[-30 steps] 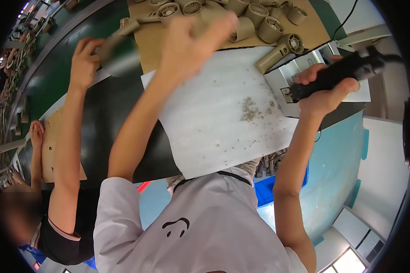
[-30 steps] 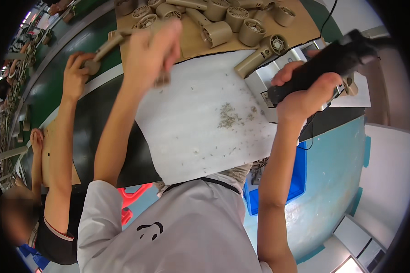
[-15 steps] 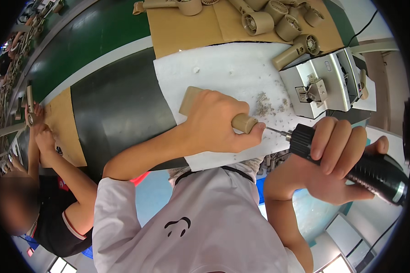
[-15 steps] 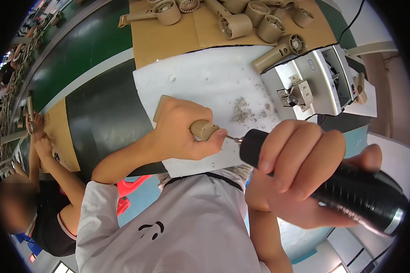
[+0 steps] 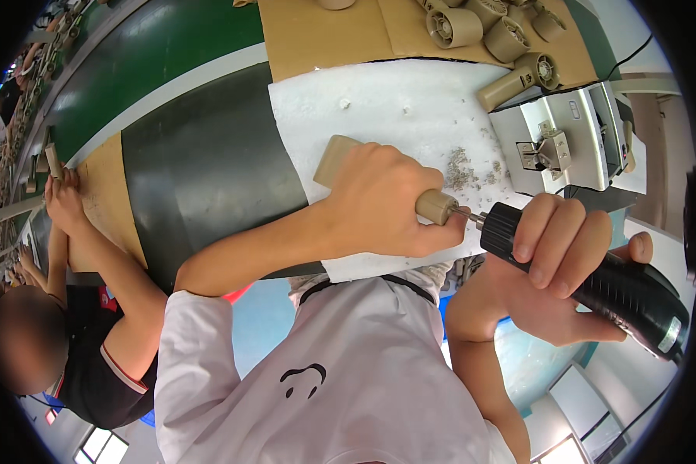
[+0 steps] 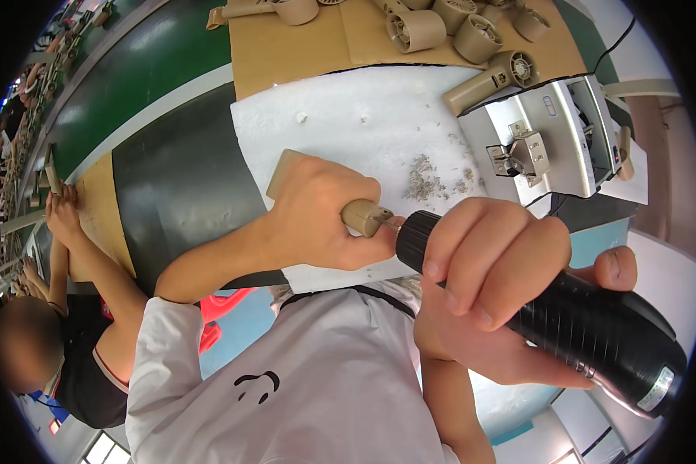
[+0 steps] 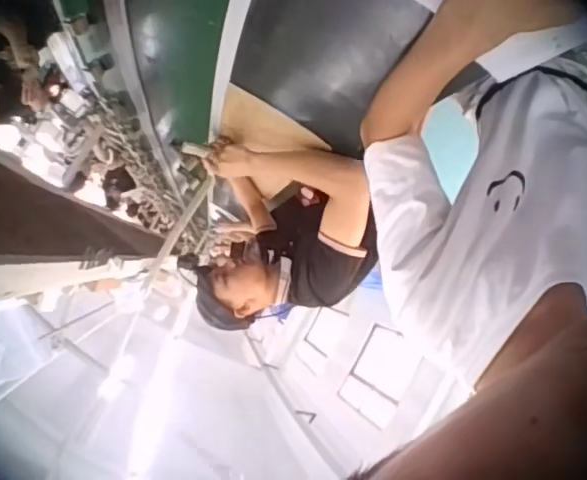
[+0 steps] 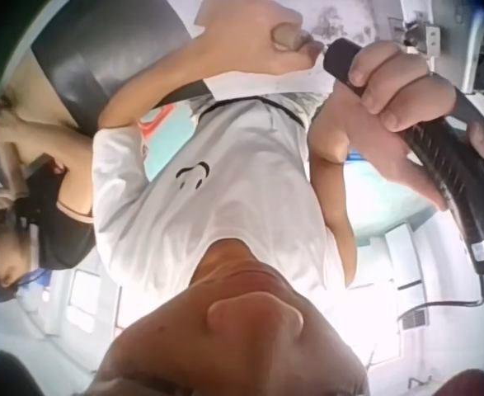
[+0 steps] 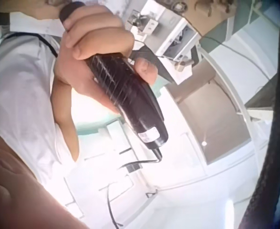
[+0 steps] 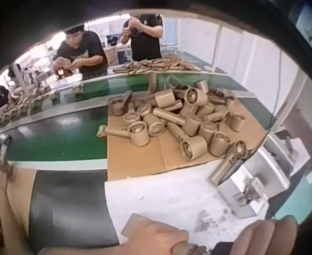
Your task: Assembling the outer housings of handheld mini fans using an electric screwdriver on a factory production line.
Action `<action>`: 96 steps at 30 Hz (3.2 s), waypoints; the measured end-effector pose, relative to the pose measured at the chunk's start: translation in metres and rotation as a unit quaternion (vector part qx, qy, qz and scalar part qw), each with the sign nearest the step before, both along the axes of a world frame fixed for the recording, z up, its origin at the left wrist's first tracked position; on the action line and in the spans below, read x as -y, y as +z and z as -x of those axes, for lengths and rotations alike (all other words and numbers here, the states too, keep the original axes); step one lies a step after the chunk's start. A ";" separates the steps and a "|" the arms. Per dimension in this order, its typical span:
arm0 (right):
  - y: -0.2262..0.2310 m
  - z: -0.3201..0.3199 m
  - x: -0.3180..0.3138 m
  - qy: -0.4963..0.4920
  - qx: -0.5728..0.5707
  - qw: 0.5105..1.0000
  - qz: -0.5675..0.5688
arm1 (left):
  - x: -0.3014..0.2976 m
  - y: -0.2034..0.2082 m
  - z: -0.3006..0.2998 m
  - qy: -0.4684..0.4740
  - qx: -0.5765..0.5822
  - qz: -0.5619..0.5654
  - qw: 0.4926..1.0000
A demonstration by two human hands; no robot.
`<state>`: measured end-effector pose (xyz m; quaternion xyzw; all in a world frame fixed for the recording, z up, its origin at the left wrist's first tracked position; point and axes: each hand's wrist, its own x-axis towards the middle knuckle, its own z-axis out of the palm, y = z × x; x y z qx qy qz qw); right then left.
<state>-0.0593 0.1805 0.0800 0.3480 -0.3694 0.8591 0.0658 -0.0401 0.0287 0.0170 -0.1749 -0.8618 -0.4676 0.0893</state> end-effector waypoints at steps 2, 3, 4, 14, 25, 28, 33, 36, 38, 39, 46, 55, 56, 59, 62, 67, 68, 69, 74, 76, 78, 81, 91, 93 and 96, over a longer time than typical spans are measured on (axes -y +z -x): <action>0.000 0.001 -0.004 0.011 -0.007 1.000 -0.014 | -0.001 -0.001 0.001 -0.004 0.010 0.003 1.000; -0.001 0.002 -0.005 -0.005 -0.001 1.000 -0.022 | -0.001 -0.001 0.000 -0.004 0.009 0.000 1.000; -0.001 0.003 -0.007 -0.021 0.004 0.999 -0.031 | 0.001 -0.001 -0.001 -0.002 -0.001 0.003 1.000; -0.028 0.086 -0.062 -0.430 0.033 0.877 -0.210 | 0.002 0.000 0.004 0.021 -0.072 -0.056 0.996; -0.041 0.097 -0.061 -0.430 0.078 0.864 -0.251 | 0.001 -0.003 0.007 0.021 -0.096 -0.052 0.994; -0.039 0.093 -0.061 -0.412 0.102 0.872 -0.244 | 0.001 -0.003 0.007 0.016 -0.099 -0.039 0.994; -0.031 0.083 -0.073 -0.429 0.074 0.883 -0.175 | 0.001 -0.007 0.005 0.023 -0.110 -0.042 0.993; -0.030 0.091 -0.069 -0.425 0.051 0.882 -0.195 | 0.001 -0.007 0.006 0.015 -0.102 -0.033 0.994; -0.033 0.093 -0.065 -0.425 0.067 0.877 -0.212 | 0.002 -0.004 0.005 0.019 -0.090 -0.029 0.995; -0.035 0.094 -0.064 -0.423 0.083 0.873 -0.229 | 0.001 -0.004 0.006 0.017 -0.091 -0.030 0.995; -0.032 0.099 -0.056 -0.433 0.137 0.861 -0.231 | 0.002 -0.007 0.004 0.018 -0.096 -0.022 0.995; 0.011 0.014 -0.022 -0.102 0.077 0.991 0.031 | 0.000 -0.008 0.005 0.002 -0.089 -0.023 0.996; 0.011 0.009 -0.020 -0.058 0.064 0.996 0.007 | 0.000 -0.010 0.005 0.007 -0.092 -0.026 0.995; 0.012 0.000 0.000 -0.021 0.053 0.998 -0.004 | 0.005 -0.012 0.004 0.005 -0.083 -0.015 0.996; 0.012 0.000 0.003 -0.022 0.048 0.999 0.001 | 0.003 -0.011 0.004 0.000 -0.089 -0.024 0.996; 0.003 -0.001 0.011 -0.043 0.036 0.998 -0.001 | 0.003 -0.009 0.004 -0.003 -0.083 -0.026 0.996; 0.001 0.000 0.009 -0.022 0.032 0.999 -0.012 | 0.004 -0.010 0.003 -0.004 -0.082 -0.024 0.996; 0.000 0.001 0.007 -0.001 0.027 0.999 -0.022 | 0.003 -0.011 0.003 -0.001 -0.081 -0.023 0.996; -0.002 0.004 0.010 0.008 0.019 1.000 -0.019 | 0.000 -0.009 0.004 0.030 -0.038 -0.012 0.999; -0.002 0.004 0.009 0.005 0.020 1.000 -0.015 | 0.002 -0.009 0.004 0.012 -0.045 -0.016 0.999; -0.006 0.006 0.007 0.028 0.032 0.999 -0.021 | 0.004 -0.012 0.003 0.000 -0.053 -0.019 0.998; -0.009 0.018 -0.008 -0.045 0.033 0.998 -0.032 | 0.002 -0.012 0.003 0.013 -0.103 0.003 0.995; -0.031 0.095 -0.057 -0.421 0.069 0.860 -0.279 | 0.019 0.000 0.008 -0.005 -0.007 -0.076 0.997; -0.035 0.095 -0.056 -0.420 0.076 0.861 -0.274 | 0.019 0.001 0.008 -0.005 -0.007 -0.067 0.998; -0.039 0.094 -0.057 -0.427 0.090 0.859 -0.268 | 0.019 0.000 0.008 -0.009 -0.010 -0.064 0.998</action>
